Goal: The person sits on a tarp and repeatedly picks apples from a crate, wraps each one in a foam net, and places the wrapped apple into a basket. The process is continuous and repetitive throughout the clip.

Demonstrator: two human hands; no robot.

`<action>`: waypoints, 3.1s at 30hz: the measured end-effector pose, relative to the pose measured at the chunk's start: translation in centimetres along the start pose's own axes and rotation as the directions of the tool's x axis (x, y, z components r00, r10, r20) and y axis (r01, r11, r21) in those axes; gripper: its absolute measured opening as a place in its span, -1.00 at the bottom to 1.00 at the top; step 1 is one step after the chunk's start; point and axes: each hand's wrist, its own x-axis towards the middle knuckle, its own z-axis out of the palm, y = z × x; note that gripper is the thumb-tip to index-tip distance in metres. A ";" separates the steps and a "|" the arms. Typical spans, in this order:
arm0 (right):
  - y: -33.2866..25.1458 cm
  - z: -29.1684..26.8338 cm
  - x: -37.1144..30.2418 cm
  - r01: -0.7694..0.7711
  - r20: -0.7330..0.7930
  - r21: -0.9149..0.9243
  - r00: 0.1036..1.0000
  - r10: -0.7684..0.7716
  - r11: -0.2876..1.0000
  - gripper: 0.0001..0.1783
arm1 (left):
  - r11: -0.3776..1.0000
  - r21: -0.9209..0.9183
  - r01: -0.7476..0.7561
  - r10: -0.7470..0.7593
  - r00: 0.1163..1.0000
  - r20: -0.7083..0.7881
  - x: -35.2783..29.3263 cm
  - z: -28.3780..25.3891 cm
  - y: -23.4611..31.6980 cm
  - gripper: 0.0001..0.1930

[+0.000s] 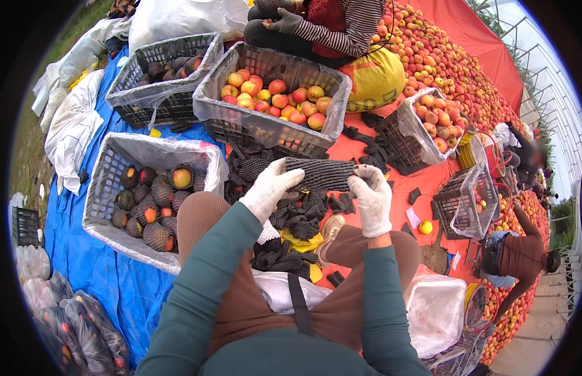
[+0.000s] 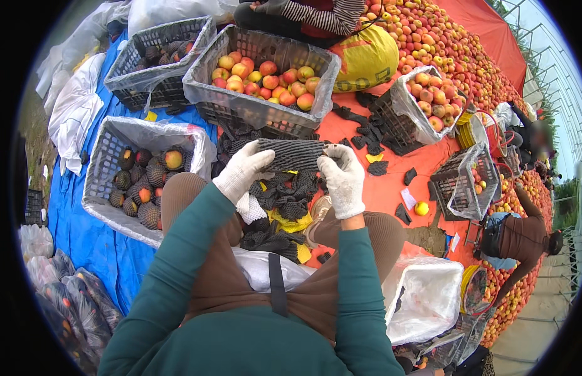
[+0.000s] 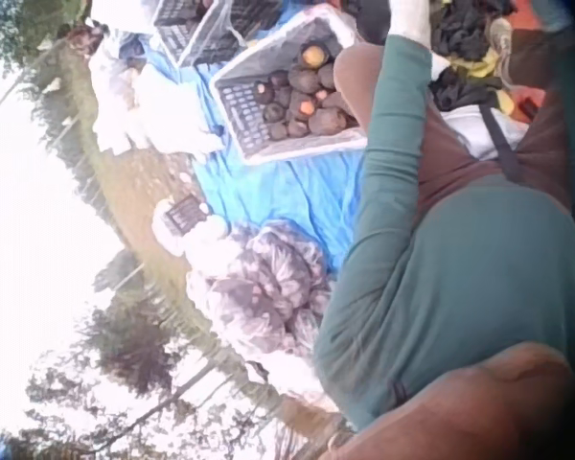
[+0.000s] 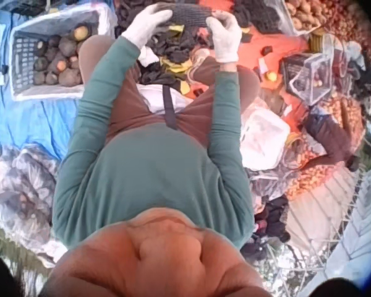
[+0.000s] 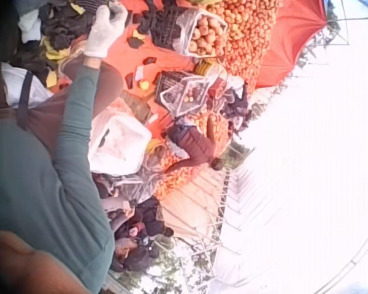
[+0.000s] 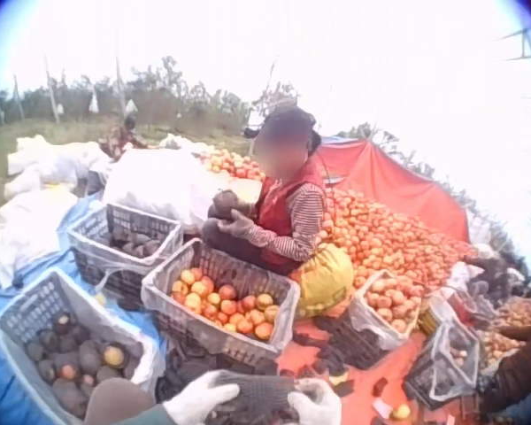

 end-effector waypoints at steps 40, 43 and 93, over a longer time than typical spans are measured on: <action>5.2 6.2 -16.2 0.068 0.403 0.114 0.909 -0.108 0.991 -0.67 | 0.565 -0.762 0.317 0.077 0.899 0.431 -19.9 1.7 -2.0 -0.46; 6.4 5.8 -16.3 0.192 0.461 -0.080 0.877 -0.134 0.978 -0.64 | 0.671 -0.635 0.382 0.005 0.854 0.520 -21.2 2.5 -2.4 -0.33; 11.8 10.0 15.4 0.530 0.537 -0.826 0.637 0.553 0.192 -0.66 | 0.853 -0.213 0.476 -0.105 0.557 0.824 4.9 1.6 8.0 -0.65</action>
